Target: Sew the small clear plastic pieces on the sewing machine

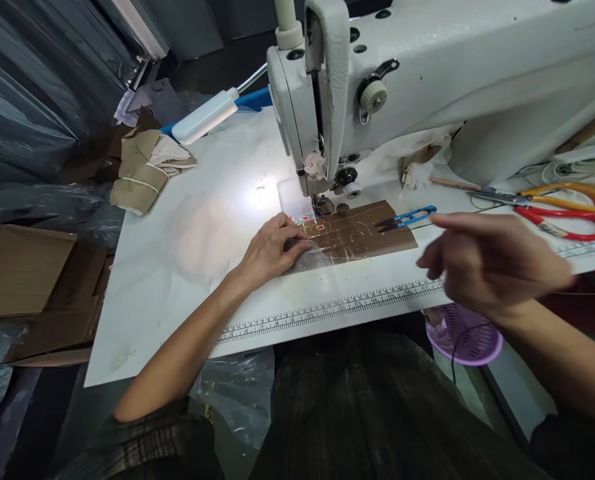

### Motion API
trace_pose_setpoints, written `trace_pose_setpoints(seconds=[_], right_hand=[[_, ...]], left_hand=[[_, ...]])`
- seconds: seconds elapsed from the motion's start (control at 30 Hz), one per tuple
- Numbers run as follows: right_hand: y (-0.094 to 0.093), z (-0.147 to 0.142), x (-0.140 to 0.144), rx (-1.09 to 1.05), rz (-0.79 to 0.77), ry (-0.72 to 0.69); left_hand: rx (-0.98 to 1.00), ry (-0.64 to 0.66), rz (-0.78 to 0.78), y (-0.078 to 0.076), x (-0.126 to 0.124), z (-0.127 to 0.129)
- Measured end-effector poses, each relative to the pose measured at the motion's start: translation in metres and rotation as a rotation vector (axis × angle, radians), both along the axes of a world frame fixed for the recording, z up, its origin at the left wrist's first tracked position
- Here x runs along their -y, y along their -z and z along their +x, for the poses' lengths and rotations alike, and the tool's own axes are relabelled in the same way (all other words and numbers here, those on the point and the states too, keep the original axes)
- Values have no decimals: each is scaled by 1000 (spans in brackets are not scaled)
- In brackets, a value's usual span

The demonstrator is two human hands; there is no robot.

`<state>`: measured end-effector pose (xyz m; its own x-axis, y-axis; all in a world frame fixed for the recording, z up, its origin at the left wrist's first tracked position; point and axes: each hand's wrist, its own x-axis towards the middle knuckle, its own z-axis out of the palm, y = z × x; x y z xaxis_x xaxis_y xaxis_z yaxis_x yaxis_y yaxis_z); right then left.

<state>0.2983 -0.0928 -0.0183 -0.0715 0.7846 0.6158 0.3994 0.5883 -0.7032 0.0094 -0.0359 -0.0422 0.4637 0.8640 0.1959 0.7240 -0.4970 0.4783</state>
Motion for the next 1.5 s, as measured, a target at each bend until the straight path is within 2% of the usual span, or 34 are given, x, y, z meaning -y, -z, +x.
trace_pose_setpoints(seconds=[0.1, 0.23, 0.37, 0.5, 0.57, 0.63, 0.77, 0.87, 0.97, 1.03, 1.1, 1.2, 1.27, 1.33, 1.43, 1.5], right_hand=[[13, -16, -23, 74, 47, -130], [28, -32, -45, 215, -131, -247], [23, -45, -61, 317, -269, -352], [12, -61, -80, 388, -357, -427], [12, -70, -88, 374, -358, -457], [15, -79, -93, 298, -365, -528], [24, -93, -93, 57, -508, -796], [28, -97, -90, -129, -655, -937], [28, -93, -90, -204, -837, -909], [26, -87, -92, -177, -934, -838], [24, -81, -94, -143, -959, -771], [21, -76, -95, -151, -877, -753], [19, -75, -93, -185, -838, -820], [17, -74, -91, -204, -880, -922], [14, -73, -89, -123, -996, -1006], [13, -70, -90, 18, -1009, -915]], left_hand=[[143, 46, 13, 1, -1, -3], [293, 45, 57, 1, -1, -6], [376, 5, 131, 4, -1, -7], [303, 6, 296, 5, -3, -8], [250, -9, 411, 4, -4, -7], [263, 12, 454, 4, -4, -7], [440, 118, 343, 3, 0, -5], [492, -1, 332, 1, 5, -6], [480, -164, 291, -4, 10, -8], [476, -225, 229, -8, 12, -9], [487, -254, 160, -11, 14, -9], [587, -210, 7, -14, 14, -9], [684, -144, -124, -16, 14, -10], [736, -96, -245, -17, 13, -12], [621, -100, -322, -16, 11, -17], [408, -153, -226, -14, 9, -22]])
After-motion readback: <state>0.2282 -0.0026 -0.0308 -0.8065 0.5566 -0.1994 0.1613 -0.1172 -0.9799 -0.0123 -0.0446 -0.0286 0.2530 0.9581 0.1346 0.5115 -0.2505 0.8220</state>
